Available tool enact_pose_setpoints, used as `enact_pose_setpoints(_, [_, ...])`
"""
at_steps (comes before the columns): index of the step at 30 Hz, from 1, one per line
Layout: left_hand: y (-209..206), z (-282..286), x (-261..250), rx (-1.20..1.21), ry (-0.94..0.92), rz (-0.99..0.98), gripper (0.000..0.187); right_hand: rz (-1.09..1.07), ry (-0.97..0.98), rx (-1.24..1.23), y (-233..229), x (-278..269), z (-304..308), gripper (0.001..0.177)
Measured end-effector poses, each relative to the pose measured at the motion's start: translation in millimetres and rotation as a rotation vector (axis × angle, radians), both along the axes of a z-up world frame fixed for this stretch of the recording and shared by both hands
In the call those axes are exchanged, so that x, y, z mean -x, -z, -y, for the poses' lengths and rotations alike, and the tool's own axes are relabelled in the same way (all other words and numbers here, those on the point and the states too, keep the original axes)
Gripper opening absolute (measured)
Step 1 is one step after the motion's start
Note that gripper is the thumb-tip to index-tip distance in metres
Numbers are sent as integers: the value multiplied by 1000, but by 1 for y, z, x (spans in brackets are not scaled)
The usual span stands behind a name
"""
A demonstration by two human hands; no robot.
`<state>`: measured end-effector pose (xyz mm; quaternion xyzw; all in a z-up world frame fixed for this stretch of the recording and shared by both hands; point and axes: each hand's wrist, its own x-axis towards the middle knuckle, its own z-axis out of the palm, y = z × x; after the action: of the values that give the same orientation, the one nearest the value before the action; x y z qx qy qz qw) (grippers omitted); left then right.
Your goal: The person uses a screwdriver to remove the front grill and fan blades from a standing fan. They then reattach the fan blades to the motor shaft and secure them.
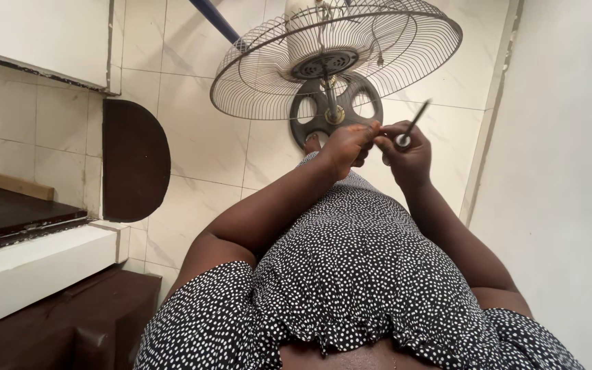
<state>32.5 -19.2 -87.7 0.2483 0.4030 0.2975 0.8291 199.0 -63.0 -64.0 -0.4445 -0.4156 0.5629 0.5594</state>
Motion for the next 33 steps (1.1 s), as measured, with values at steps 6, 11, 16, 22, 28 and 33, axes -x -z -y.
enact_pose_setpoints(6, [1,-5,3,-214,109,-232,41,412,50,-280,9,1,1,21])
enact_pose_setpoints(11, [-3,-4,20,-103,187,-264,38,484,-41,-273,7,1,-4,16])
enact_pose_setpoints(16, [18,1,37,-23,209,-205,46,633,-114,-288,10,1,-5,14])
enact_pose_setpoints(22, [57,-55,57,-256,-186,-903,52,558,-38,-190,15,9,-1,15])
enact_pose_setpoints(28, [85,-107,51,-365,-187,-849,47,548,-16,-171,13,-2,7,13])
enact_pose_setpoints(33, [115,-131,44,-146,-286,-665,40,541,34,-175,14,-4,15,13])
